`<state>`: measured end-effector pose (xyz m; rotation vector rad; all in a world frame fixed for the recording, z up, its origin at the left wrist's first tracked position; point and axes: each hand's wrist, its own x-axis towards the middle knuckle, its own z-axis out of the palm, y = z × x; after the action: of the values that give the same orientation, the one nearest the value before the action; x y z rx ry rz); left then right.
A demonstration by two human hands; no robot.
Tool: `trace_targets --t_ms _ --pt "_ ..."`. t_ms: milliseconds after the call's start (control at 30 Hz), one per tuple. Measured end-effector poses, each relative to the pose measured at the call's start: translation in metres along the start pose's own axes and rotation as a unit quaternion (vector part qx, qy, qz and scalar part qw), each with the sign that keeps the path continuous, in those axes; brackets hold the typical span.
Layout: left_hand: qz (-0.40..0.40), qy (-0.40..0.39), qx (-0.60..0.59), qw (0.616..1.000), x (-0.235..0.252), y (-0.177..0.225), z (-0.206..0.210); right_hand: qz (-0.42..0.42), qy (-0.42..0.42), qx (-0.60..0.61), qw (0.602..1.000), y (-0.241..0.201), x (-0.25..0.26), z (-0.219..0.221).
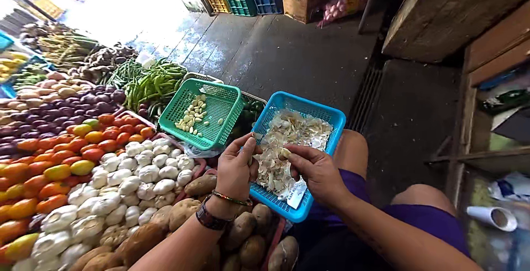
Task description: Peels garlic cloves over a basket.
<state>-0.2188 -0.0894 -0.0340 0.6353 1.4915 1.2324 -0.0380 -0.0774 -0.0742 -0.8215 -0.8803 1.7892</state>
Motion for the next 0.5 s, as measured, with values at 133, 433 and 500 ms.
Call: trace_targets --t_ms 133,433,500 --pt "-0.015 -0.091 0.063 0.994 -0.004 -0.006 0.002 0.012 0.018 0.014 1.0 0.004 0.001 -0.002" --pt "0.177 -0.182 0.18 0.95 -0.01 -0.017 -0.004 -0.009 0.014 -0.043 0.999 0.005 0.004 -0.009" --pt "0.204 -0.198 0.236 0.929 -0.008 -0.019 -0.006 -0.035 0.009 -0.081 0.996 0.006 0.004 -0.009"
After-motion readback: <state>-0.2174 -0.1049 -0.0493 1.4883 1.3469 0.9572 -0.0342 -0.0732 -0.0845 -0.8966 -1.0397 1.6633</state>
